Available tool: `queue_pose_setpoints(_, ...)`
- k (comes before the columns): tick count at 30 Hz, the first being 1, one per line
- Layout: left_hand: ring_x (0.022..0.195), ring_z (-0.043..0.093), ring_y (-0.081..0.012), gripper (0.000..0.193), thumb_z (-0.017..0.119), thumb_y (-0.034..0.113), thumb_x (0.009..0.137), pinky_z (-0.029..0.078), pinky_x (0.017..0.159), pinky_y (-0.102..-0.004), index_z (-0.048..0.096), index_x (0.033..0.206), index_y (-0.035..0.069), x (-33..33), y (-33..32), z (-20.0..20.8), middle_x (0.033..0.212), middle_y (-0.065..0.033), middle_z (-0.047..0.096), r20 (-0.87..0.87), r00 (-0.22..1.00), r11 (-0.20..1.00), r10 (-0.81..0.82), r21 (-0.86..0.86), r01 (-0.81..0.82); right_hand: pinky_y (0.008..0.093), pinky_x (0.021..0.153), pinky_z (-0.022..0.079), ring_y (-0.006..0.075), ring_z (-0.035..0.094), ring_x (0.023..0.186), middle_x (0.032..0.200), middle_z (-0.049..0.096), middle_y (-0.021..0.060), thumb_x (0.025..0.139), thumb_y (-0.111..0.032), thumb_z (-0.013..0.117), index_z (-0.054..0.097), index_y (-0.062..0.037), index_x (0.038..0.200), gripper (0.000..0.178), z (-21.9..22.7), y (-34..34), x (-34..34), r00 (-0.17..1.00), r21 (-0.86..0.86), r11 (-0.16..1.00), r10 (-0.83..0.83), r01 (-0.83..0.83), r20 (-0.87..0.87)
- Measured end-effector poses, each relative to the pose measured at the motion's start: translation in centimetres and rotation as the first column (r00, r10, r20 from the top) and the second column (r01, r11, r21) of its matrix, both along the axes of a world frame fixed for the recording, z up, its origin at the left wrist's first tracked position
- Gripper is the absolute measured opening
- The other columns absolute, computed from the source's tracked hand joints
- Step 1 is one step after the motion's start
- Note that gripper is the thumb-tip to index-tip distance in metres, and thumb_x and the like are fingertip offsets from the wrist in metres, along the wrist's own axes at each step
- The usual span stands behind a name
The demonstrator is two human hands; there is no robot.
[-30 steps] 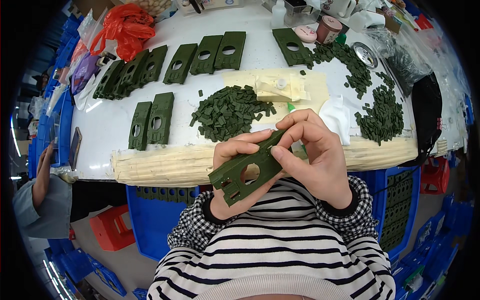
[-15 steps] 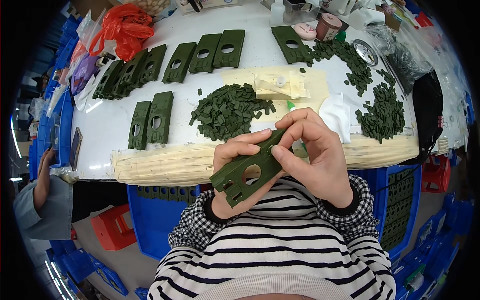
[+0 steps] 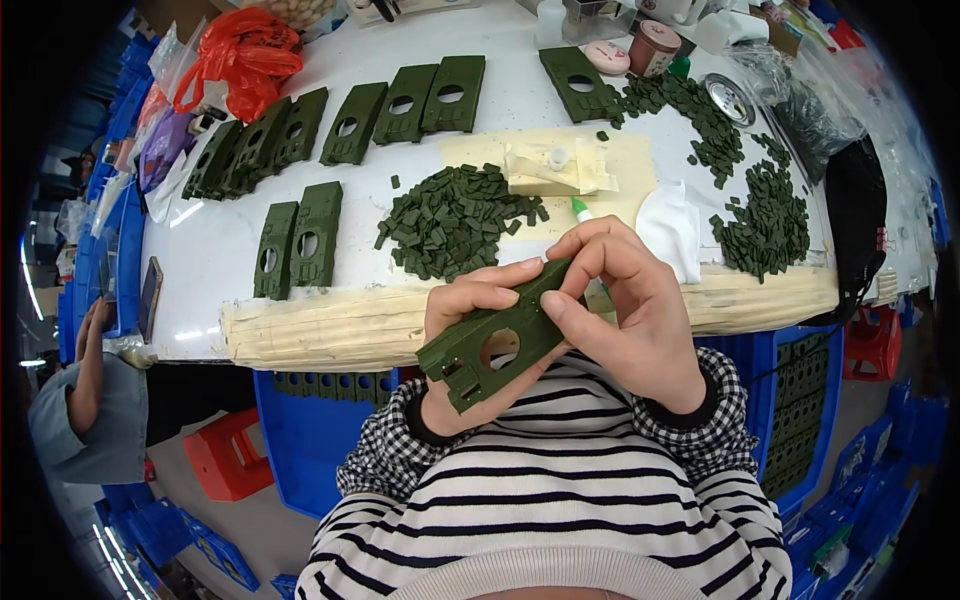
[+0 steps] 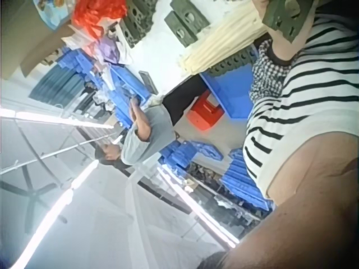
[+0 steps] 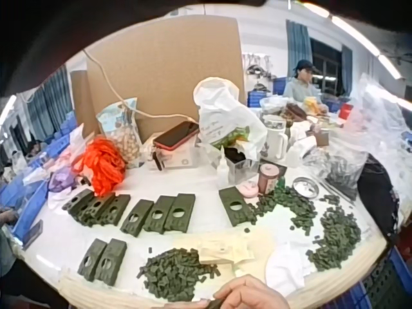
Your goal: Assembling components of green toy tanks at a factory workbench.
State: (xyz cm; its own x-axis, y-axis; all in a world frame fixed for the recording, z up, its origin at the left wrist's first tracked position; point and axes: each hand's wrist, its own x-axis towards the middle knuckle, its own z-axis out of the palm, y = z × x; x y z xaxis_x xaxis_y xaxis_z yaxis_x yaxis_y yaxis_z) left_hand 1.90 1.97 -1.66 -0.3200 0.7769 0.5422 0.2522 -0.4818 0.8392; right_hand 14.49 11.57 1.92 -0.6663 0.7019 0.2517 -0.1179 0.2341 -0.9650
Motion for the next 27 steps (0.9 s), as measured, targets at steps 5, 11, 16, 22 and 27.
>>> queue_pose_setpoints(5, 0.111, 0.057, -0.0236, 0.062, 0.079, -0.002, 0.07, 0.052, 0.091, -0.0325, 0.035, 0.114, 0.006, -0.5, -0.3, -0.4, 0.125, -0.0196, 0.049, 0.122, 0.988, 0.995, -0.092, -0.029, 0.096, 0.0288, 0.081, 0.043, 0.0176, 0.054, 0.089, 0.092, 0.055, 0.0094, 0.077, -0.006, 0.069, 0.057, -0.0021, 0.077, 0.013, 0.5, 0.1, 0.2, 0.998, 0.027, 0.998, -0.058, 0.059, -0.029)
queue_pose_setpoints(11, 0.117, 0.052, -0.0255, 0.066, 0.078, 0.001, 0.072, 0.048, 0.096, -0.038, 0.032, 0.119, 0.007, -3.1, -1.5, 0.4, 0.131, -0.0217, 0.044, 0.224, 0.973, 0.996, -0.062, -0.049, 0.075, 0.0263, 0.062, 0.044, 0.0166, 0.055, 0.066, 0.074, 0.06, 0.0063, 0.079, -0.003, 0.068, 0.06, -0.0002, 0.08, 0.009, 0.1, 1.9, 0.9, 0.935, 0.374, 0.884, -0.341, 0.282, 0.102)
queue_pose_setpoints(16, 0.119, 0.051, -0.0258, 0.067, 0.078, 0.003, 0.072, 0.047, 0.097, -0.0388, 0.032, 0.12, 0.008, -3.8, -2.0, 0.4, 0.131, -0.0221, 0.044, 0.27, 0.962, 0.999, -0.031, -0.023, 0.039, 0.0303, 0.059, 0.045, 0.0212, 0.056, 0.067, 0.072, 0.058, 0.0056, 0.076, -0.007, 0.07, 0.062, -0.0041, 0.078, 0.008, -0.4, 2.1, 0.1, 0.877, 0.656, 0.738, -0.41, 0.157, 0.251)
queue_pose_setpoints(22, 0.119, 0.051, -0.0255, 0.066, 0.078, 0.003, 0.073, 0.047, 0.098, -0.0388, 0.032, 0.121, 0.008, -3.9, -2.2, 0.4, 0.132, -0.0218, 0.044, 0.273, 0.962, 0.999, -0.021, -0.04, 0.034, 0.0328, 0.059, 0.045, 0.0241, 0.057, 0.067, 0.072, 0.06, 0.0071, 0.073, -0.004, 0.072, 0.064, -0.0034, 0.079, 0.009, 1.0, 1.8, -1.5, 0.912, 0.718, 0.692, -0.337, 0.07, 0.236)
queue_pose_setpoints(27, 0.119, 0.05, -0.0249, 0.068, 0.078, 0.004, 0.072, 0.046, 0.098, -0.0385, 0.033, 0.122, 0.008, -3.9, -2.2, 0.3, 0.131, -0.0202, 0.044, 0.286, 0.958, 0.996, -0.031, -0.073, 0.054, 0.0327, 0.058, 0.046, 0.0229, 0.056, 0.066, 0.069, 0.057, 0.0055, 0.075, -0.01, 0.071, 0.063, -0.0051, 0.076, 0.01, 1.9, 1.9, -0.8, 0.915, 0.718, 0.694, -0.255, -0.053, 0.314)
